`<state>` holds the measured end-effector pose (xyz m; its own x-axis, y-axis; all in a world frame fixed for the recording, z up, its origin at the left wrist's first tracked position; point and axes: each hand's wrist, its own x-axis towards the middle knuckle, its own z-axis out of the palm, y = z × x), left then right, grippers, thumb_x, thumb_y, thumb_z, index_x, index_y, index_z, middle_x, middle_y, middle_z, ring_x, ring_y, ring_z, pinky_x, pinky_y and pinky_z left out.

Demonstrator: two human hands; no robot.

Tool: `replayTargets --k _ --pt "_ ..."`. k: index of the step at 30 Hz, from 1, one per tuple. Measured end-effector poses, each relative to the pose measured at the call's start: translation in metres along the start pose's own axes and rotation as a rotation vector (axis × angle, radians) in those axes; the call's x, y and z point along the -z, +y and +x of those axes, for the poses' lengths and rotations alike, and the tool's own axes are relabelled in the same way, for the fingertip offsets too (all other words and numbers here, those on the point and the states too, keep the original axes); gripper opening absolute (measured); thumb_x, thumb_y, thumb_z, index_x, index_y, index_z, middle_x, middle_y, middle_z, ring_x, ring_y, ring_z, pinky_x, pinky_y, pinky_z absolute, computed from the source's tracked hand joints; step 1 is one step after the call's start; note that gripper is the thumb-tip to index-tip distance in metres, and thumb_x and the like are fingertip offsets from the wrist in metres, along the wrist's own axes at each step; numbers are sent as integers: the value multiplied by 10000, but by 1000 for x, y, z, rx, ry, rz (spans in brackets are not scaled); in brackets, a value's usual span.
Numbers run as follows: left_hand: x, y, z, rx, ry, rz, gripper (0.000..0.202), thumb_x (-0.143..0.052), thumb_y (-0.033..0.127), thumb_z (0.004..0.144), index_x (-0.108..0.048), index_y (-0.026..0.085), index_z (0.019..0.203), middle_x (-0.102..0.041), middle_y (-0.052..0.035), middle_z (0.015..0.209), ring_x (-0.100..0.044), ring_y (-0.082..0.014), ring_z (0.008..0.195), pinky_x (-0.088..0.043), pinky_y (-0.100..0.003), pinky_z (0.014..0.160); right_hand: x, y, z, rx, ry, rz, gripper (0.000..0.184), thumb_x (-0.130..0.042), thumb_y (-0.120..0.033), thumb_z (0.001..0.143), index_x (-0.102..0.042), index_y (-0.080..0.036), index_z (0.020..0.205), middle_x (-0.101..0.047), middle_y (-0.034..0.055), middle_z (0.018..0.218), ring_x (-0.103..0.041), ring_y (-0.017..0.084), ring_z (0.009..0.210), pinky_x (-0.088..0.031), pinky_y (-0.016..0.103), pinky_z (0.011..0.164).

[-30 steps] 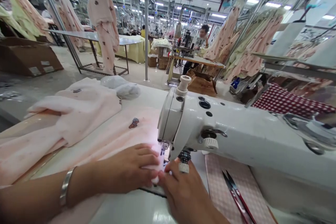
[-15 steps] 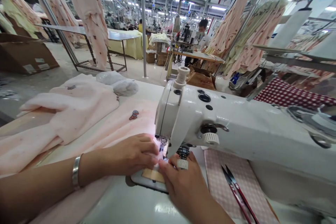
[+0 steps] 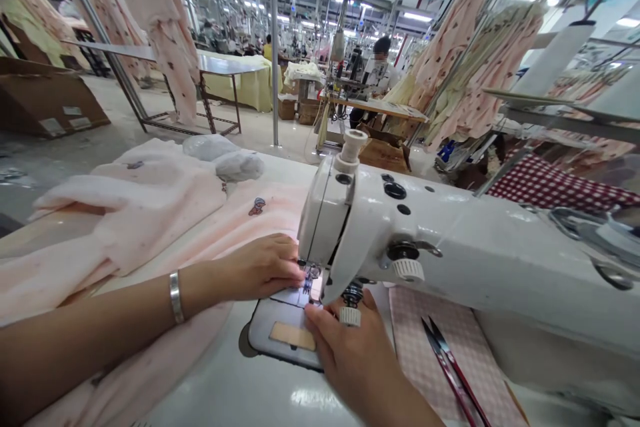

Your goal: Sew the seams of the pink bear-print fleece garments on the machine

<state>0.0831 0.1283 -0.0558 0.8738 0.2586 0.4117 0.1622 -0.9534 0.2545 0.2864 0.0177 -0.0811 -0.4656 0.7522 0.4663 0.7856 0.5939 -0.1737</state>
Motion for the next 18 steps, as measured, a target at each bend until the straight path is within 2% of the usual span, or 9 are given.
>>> replayTargets --k 7,10,12,15,17,18 --pt "1 -11 5 34 14 -11 181 -544 244 889 -649 186 754 -606 -16 789 -532 -139 779 -385 -275 778 1 -1 4 -18 -31 6 181 -496 -163 862 -599 -214 1002 -617 51 779 -555 205 760 -469 347 671" --pt "2 -1 3 80 -2 13 182 -533 237 892 -650 184 763 -620 -19 820 -544 -148 804 -398 -284 793 9 -6 7 22 -50 -28 184 -478 -154 868 -600 -196 1000 -619 71 840 -554 213 792 -460 357 683" --pt "-2 27 -9 148 -4 43 186 -504 230 902 -651 177 800 -629 -35 852 -557 -164 823 -418 -300 785 19 -14 5 75 -70 -43 206 -458 -140 872 -579 -186 1032 -617 76 865 -554 211 790 -450 356 671" --pt "-15 97 -40 346 -31 151 202 -499 300 893 -627 198 1010 -631 -79 977 -572 -215 906 -462 -344 780 28 -33 -8 164 -100 -29 180 -440 -156 883 -563 -179 1013 -596 42 757 -541 181 684 -423 313 589" --pt "-24 142 -57 400 -61 245 264 -500 382 882 -588 280 1109 -630 -72 1024 -576 -232 941 -492 -359 760 28 -48 -22 234 -144 -39 117 -458 -214 896 -573 -199 910 -562 2 654 -526 154 597 -395 277 524" --pt "-25 157 -62 420 -65 274 287 -495 412 884 -568 296 1136 -620 -68 1051 -575 -228 954 -498 -361 767 25 -55 -30 235 -158 -49 125 -473 -247 898 -569 -207 828 -546 -13 618 -523 140 567 -390 265 509"
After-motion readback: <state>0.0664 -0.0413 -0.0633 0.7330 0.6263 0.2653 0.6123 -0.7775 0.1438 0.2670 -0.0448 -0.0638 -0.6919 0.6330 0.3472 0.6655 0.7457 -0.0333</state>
